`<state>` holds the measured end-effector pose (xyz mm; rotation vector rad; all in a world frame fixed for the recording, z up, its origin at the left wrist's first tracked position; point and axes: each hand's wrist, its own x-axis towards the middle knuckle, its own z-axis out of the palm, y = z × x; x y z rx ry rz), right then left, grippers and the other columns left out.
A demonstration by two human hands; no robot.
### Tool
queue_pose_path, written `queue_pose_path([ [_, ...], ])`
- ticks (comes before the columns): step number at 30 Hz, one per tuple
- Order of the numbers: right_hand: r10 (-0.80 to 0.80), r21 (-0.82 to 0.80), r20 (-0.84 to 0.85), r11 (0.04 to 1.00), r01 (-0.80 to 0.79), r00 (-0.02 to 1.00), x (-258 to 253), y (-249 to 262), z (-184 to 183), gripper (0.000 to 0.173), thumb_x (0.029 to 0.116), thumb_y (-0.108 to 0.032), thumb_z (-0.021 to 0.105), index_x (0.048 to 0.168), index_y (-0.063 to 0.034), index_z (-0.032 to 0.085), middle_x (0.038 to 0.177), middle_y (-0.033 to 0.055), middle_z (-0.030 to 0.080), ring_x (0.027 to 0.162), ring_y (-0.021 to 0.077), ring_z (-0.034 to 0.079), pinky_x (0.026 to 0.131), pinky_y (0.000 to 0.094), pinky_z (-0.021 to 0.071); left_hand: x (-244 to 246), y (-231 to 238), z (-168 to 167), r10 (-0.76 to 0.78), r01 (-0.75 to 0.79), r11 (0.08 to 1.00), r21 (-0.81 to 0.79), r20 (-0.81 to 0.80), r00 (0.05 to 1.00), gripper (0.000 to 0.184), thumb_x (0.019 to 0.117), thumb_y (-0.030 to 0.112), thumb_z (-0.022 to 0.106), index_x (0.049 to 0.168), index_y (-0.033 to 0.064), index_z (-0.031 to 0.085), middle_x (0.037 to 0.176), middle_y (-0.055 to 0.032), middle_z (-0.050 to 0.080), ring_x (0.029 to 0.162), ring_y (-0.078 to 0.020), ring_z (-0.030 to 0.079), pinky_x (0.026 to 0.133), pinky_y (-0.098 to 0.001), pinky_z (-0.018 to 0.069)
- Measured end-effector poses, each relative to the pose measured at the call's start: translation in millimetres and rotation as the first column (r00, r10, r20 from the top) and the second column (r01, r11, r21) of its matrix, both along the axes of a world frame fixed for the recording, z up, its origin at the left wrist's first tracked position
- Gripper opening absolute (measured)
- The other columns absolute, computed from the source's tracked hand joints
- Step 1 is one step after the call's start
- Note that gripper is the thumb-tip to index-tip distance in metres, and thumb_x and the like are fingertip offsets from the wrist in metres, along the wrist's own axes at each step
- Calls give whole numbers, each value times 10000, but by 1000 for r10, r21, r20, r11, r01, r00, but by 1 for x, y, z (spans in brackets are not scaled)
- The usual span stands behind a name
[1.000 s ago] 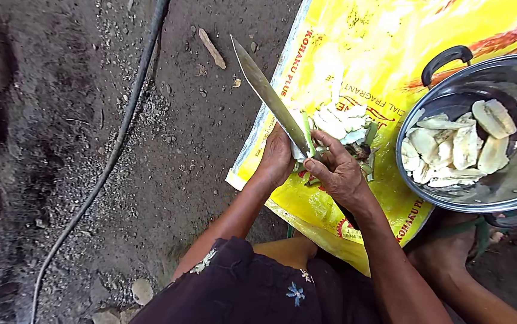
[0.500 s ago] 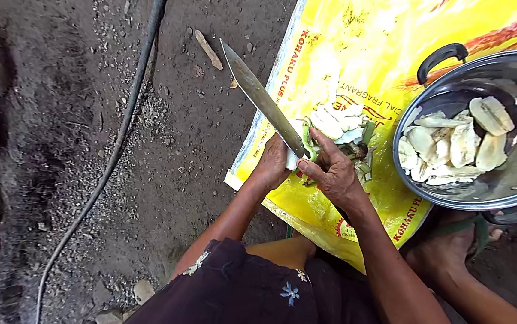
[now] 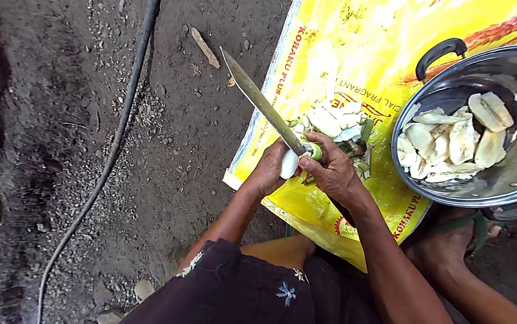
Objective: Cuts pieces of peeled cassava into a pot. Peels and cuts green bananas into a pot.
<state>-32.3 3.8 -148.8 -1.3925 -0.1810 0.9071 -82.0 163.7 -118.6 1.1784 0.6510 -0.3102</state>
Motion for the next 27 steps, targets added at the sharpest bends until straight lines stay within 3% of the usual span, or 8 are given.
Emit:
queue_pose_path([
  [6,20,-68,74,998,-15,997,-4,4,-2,532,965,-308,707,1447,-195,513,851,19,706,628,85,621,568,253,525,0,10,-3,-60,60,998,26,11,998,417,1092,269,166,991,193,563,709,63,643,572,-10,579,548,-156,505],
  [9,8,-104,74,995,0,997,-3,3,-3,498,976,-336,688,1428,-192,537,859,35,687,606,91,595,536,266,505,0,15,-5,-139,138,988,72,8,990,396,1081,286,206,977,193,577,697,72,642,560,-7,567,534,-156,492],
  [11,-60,-56,-66,997,56,996,0,-2,-7,393,1011,-336,635,1369,-195,555,797,19,622,515,72,501,461,234,449,-4,11,-3,-79,78,996,-54,-33,996,433,1074,365,196,1039,159,576,704,27,621,534,-31,553,494,-150,470],
  [14,-93,83,-307,989,124,947,6,-10,-8,297,1034,-292,583,1305,-180,533,647,-18,468,432,63,425,406,208,434,-6,6,-8,76,-94,973,-212,-90,993,530,1081,430,139,1276,143,540,742,-7,610,547,-61,567,505,-162,483],
  [16,-76,105,-402,986,128,913,8,-11,-2,280,1054,-310,533,1295,-170,513,624,-24,443,427,67,431,414,212,451,-3,7,-14,115,-141,960,-240,-120,986,538,1081,417,113,1316,147,514,779,-24,628,599,-88,596,556,-192,510],
  [19,-58,63,-515,992,105,855,10,-7,9,297,1095,-406,415,1020,-136,515,601,-15,445,425,66,423,423,203,443,2,12,-17,145,-167,948,-272,-99,985,524,1086,399,102,1332,148,491,866,-51,671,666,-116,628,605,-225,533],
  [21,-67,51,-562,992,116,825,11,-6,14,376,1097,-438,384,965,-112,516,602,-5,457,430,68,434,430,203,449,6,13,-15,182,-205,943,-263,-109,977,537,1095,408,95,1296,143,516,902,-53,662,646,-108,619,566,-210,526],
  [27,-42,185,-721,950,250,692,14,-9,15,583,1079,-567,274,1332,-86,487,632,-17,495,446,59,487,421,180,461,15,9,-12,266,-312,907,-282,-190,945,533,1098,425,122,1247,133,543,783,-28,580,606,-117,588,536,-217,515],
])
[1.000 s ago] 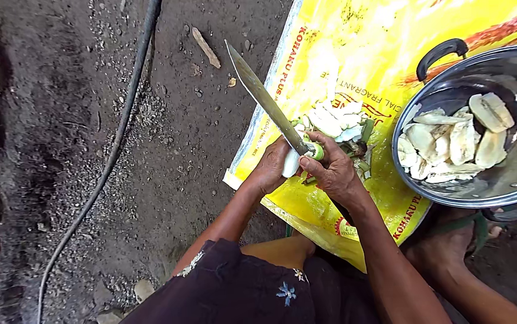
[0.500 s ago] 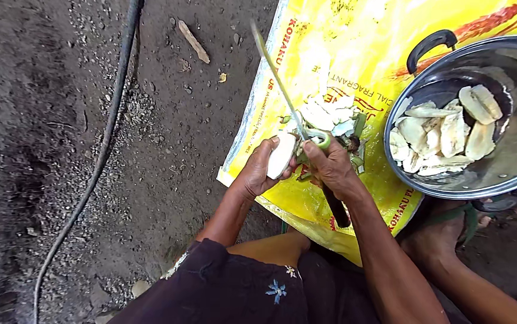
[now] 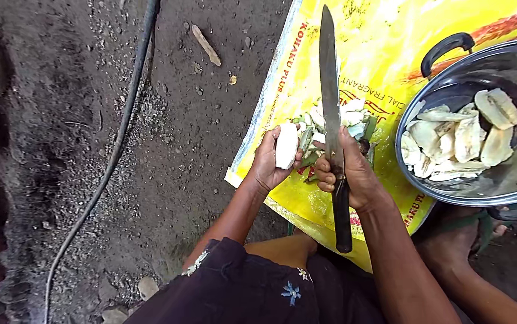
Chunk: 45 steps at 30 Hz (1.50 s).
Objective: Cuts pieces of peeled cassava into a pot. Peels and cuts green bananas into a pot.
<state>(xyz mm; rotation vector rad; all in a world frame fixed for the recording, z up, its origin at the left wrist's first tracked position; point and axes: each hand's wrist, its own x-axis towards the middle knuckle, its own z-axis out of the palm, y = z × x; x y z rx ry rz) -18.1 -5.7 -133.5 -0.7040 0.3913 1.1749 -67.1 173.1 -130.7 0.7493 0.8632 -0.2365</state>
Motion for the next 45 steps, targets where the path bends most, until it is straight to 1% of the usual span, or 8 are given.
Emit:
queue_pose_path([
  [7,-45,160,-62,986,55,997,-5,1,-5,569,1058,-590,331,1332,-110,467,667,2,519,462,72,517,436,189,487,7,-4,7,-23,22,996,91,12,1000,529,1113,396,144,1323,92,522,810,-65,608,662,-149,630,598,-249,555],
  [13,-18,277,-101,960,46,995,-8,4,-5,614,1006,-670,383,889,-93,557,645,-1,518,478,68,519,463,180,480,16,-12,14,76,-77,992,97,5,997,475,1123,366,189,1283,61,517,910,-102,660,852,-226,715,802,-352,614],
  [15,9,71,46,997,-12,999,-7,5,2,497,1070,-560,323,1007,-112,532,637,-9,498,459,62,483,446,179,462,19,-12,14,134,-129,983,131,-31,991,436,1123,356,221,1290,63,496,949,-118,668,856,-228,719,780,-336,614],
  [17,78,-104,299,993,-49,951,-10,7,4,392,1093,-405,392,1398,-164,444,652,-23,479,463,61,464,450,196,460,22,-10,13,184,-170,972,161,-76,980,431,1121,375,244,1309,79,496,939,-103,652,794,-200,701,708,-300,606],
  [19,174,-241,544,969,-46,821,-15,11,1,647,1029,-317,559,1601,-150,307,643,-15,477,467,73,454,456,233,451,22,-9,11,208,-192,967,168,-81,975,423,1117,400,236,1259,110,510,914,-76,626,750,-167,661,667,-284,579],
  [25,354,-432,828,897,91,435,-30,25,1,765,892,-397,763,1518,-76,463,732,18,594,557,85,500,536,273,472,24,-8,16,291,-283,955,92,-83,953,345,1099,388,327,1078,126,551,801,-43,623,679,-128,655,606,-258,575],
  [38,332,-403,778,915,19,534,-29,21,-9,559,958,-370,692,1442,-129,550,750,6,599,559,66,502,535,250,463,16,-18,21,283,-280,953,119,-8,959,377,1120,375,233,1074,147,530,820,-16,619,717,-103,648,653,-256,572],
  [45,362,-397,747,916,-64,558,-23,15,-7,703,940,-428,693,1544,-172,438,689,-11,542,529,73,483,508,252,451,18,-16,16,256,-253,957,141,-3,967,328,1113,340,297,1073,132,548,806,-23,623,704,-103,652,642,-248,572],
])
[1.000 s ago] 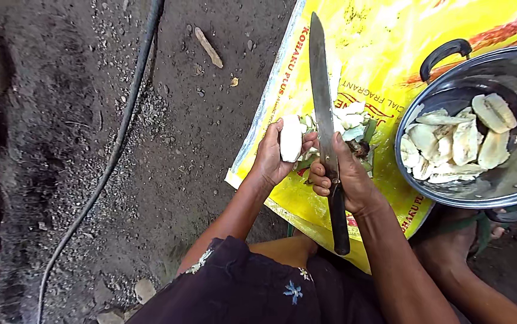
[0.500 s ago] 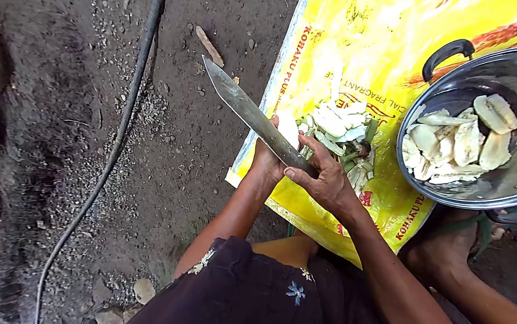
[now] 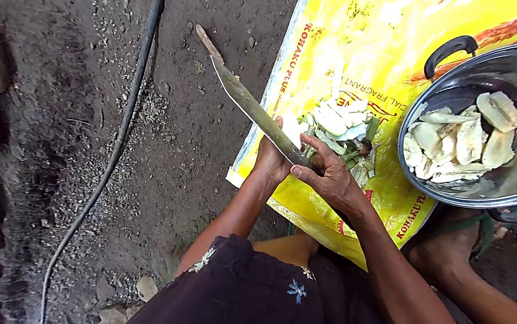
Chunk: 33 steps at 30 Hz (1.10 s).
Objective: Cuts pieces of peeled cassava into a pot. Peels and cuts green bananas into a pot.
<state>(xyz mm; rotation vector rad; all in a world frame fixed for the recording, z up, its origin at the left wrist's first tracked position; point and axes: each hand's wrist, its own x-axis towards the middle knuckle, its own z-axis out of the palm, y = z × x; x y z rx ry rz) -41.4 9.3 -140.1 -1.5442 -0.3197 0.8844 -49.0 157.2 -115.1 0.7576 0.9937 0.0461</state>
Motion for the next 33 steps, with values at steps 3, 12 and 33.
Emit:
queue_pose_path([
  [3,27,-21,-12,999,-27,1000,0,0,2,726,941,-418,704,1562,-172,420,684,-7,536,527,77,471,514,260,442,-1,1,-2,-15,16,1000,21,-18,1000,314,1110,341,322,1069,131,552,814,-24,625,698,-102,647,633,-246,568],
  [12,-4,28,-82,1000,7,997,2,-3,-6,570,967,-372,678,1467,-171,492,687,-1,558,527,77,507,507,242,460,-4,-7,2,-49,49,999,4,-10,999,362,1124,360,244,1105,140,530,863,-21,625,769,-103,654,704,-262,575],
  [33,26,-29,-52,999,-27,998,11,-9,-7,752,963,-402,683,1596,-185,339,736,52,597,572,121,538,551,291,494,-14,-11,7,-228,228,974,-14,-32,973,315,1129,311,250,1097,149,519,886,-5,640,812,-85,662,752,-250,574],
])
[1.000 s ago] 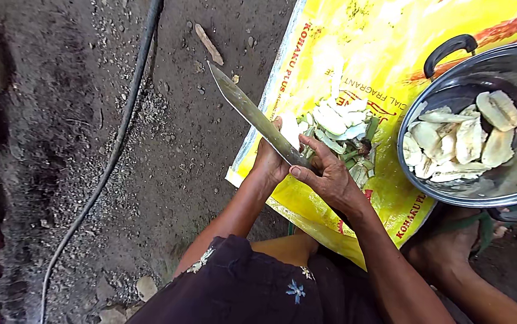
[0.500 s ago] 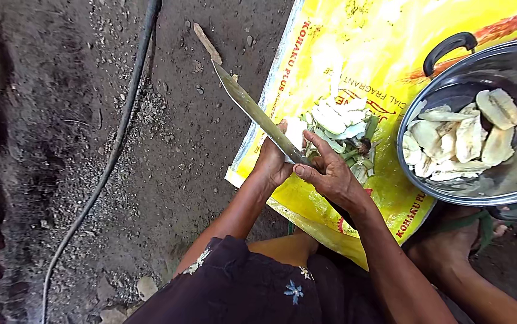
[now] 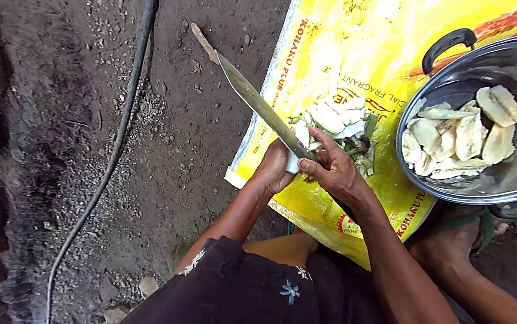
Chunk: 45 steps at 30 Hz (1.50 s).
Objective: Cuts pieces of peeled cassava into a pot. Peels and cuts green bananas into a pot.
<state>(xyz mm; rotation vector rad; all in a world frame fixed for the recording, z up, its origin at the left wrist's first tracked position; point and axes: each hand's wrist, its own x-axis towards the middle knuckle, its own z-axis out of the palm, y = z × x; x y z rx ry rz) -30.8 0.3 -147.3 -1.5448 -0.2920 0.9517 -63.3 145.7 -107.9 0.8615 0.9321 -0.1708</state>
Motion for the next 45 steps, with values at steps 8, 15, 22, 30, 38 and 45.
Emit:
queue_pose_path([
  [8,-55,20,-62,998,57,997,5,-7,-1,538,986,-369,657,1460,-185,482,750,33,634,566,85,582,513,233,494,-10,-3,7,-137,139,990,20,-92,986,394,1119,346,227,1076,149,566,841,-14,641,692,-92,639,615,-231,553],
  [15,13,26,-106,1000,-10,994,3,-4,-1,650,967,-365,682,1529,-180,413,753,38,625,549,94,528,517,253,460,-10,1,0,-77,78,997,14,-78,994,337,1122,368,263,1080,187,545,849,19,657,719,-63,659,642,-214,567],
  [22,-71,131,-244,986,106,967,2,-6,-5,376,1018,-279,618,1357,-139,533,730,6,625,497,47,501,460,183,429,-18,9,0,-282,282,959,-17,-44,958,423,1109,338,207,1033,151,579,781,-12,628,631,-80,605,577,-208,526],
  [30,-44,-146,97,988,58,994,4,-7,-2,686,933,-390,741,1505,-147,450,787,71,611,593,153,547,547,335,484,-20,28,-10,-154,154,988,14,148,977,493,1092,443,155,1143,177,567,899,-28,666,760,-114,647,658,-250,557],
  [38,-6,-199,218,979,51,976,4,-8,-4,682,938,-466,706,1469,-96,489,777,73,610,600,173,561,553,369,496,-25,30,-11,-95,99,995,-2,240,966,403,1034,519,445,1212,175,557,992,-36,696,814,-128,688,694,-264,596],
  [45,-80,-261,209,956,134,975,1,-4,-3,499,996,-433,643,1350,-84,593,668,55,582,540,183,530,540,398,480,-33,17,-6,-120,87,976,201,158,980,189,1032,142,510,1220,158,523,956,-2,691,746,-90,682,694,-259,605],
])
